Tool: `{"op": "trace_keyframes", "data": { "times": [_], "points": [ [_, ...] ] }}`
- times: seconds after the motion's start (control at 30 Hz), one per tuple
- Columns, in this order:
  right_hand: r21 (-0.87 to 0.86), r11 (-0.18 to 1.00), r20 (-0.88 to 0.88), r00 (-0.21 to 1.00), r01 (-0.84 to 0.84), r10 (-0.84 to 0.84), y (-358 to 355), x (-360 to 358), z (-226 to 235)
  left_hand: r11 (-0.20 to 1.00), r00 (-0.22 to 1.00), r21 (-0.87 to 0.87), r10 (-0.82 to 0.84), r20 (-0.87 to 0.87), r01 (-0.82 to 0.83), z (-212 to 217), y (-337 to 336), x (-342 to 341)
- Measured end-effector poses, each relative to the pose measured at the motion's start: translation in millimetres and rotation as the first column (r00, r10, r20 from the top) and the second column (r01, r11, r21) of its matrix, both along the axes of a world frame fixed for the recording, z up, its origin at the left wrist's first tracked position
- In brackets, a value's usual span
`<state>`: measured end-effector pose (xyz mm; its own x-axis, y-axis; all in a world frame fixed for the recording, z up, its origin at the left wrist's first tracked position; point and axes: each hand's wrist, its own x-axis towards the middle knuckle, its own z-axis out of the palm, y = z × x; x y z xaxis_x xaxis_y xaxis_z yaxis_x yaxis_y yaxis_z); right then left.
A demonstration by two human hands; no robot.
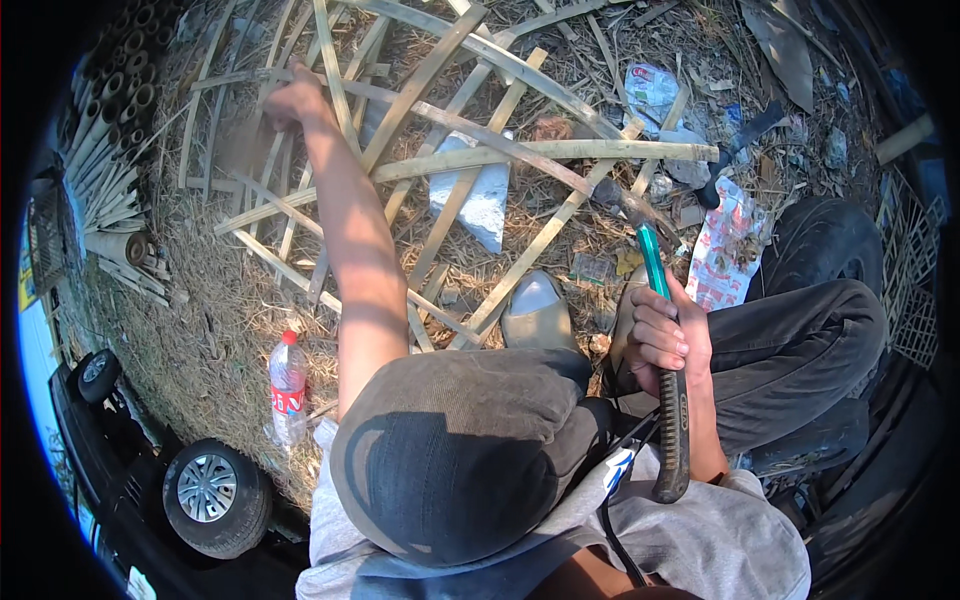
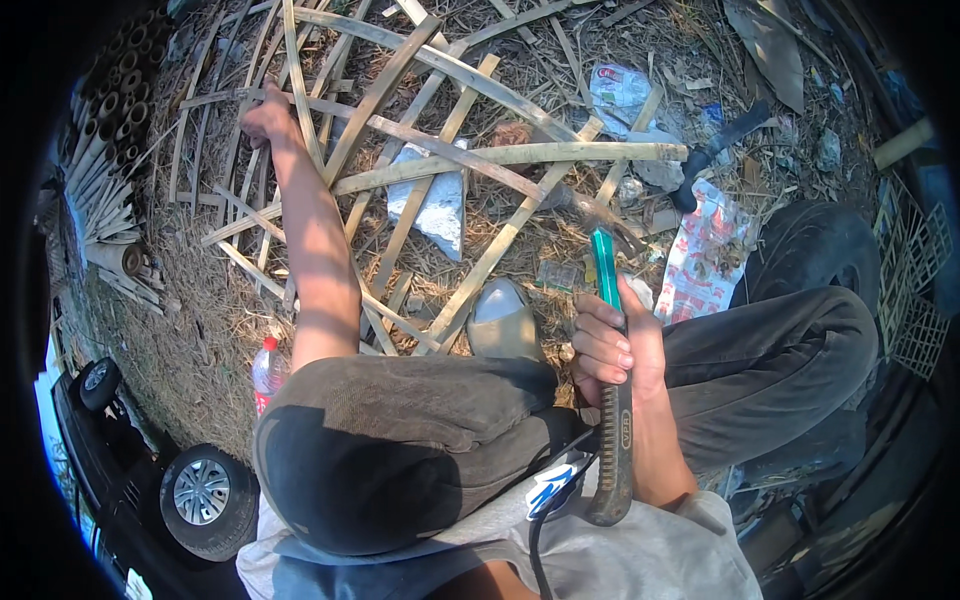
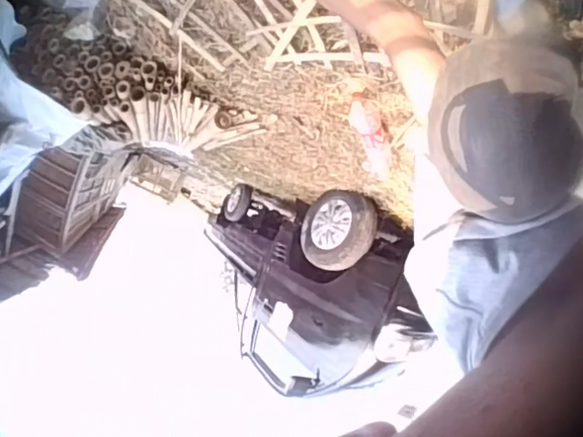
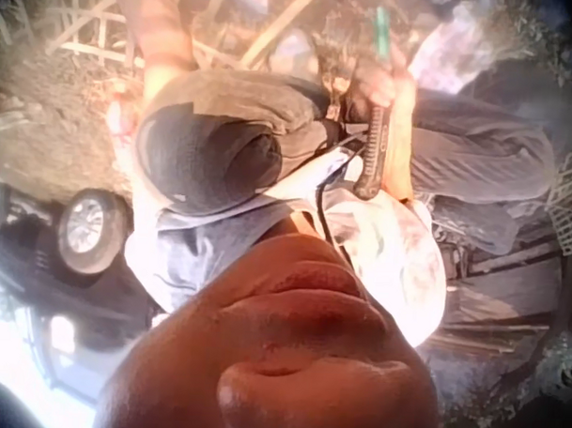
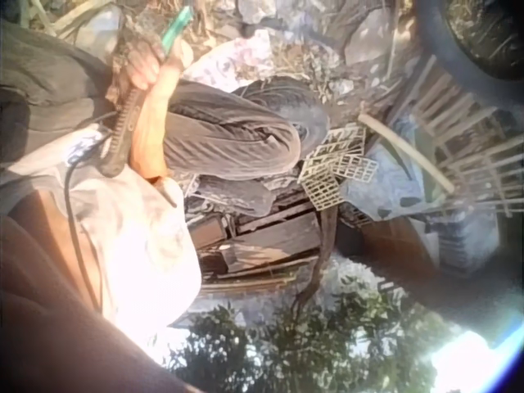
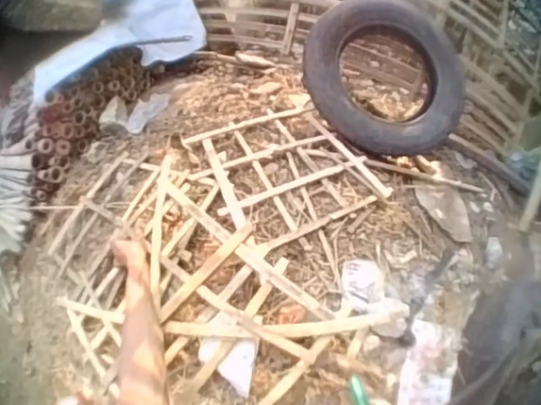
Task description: The person assembles a bamboo lattice structure by placing bamboo strips and hammering nails into the joints by hand.
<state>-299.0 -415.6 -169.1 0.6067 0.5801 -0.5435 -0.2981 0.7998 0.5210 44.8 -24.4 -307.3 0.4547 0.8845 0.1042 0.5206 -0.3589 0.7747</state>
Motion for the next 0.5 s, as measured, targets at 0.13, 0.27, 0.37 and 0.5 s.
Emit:
{"op": "trace_keyframes", "data": {
  "times": [0.13, 0.27, 0.37, 0.5],
  "points": [
    [-0.088, 0.996, -0.057, 0.998, -0.010, 0.005, 4.5, 0.4, -1.6, 0.982, 0.997, 0.174, 0.079, -0.001, -0.078, -34.1, 57.5, 22.1],
    [-0.108, 0.989, 0.116, 0.987, -0.097, 0.109, 4.0, 6.7, -12.5, 0.993, 0.993, -0.012, -0.113, 0.020, 0.113, -46.5, 40.2, 22.9],
    [-0.037, 0.993, 0.089, 0.989, -0.115, 0.117, -9.4, 3.0, -16.2, 0.997, 0.999, -0.072, 0.004, 0.034, -0.002, -31.5, 45.3, 12.9],
    [-0.264, 0.938, -0.026, 0.974, -0.225, 0.226, -30.1, -17.9, -38.2, 0.993, 0.998, 0.121, -0.019, 0.055, 0.012, -21.1, 40.0, 6.0]
  ]
}}
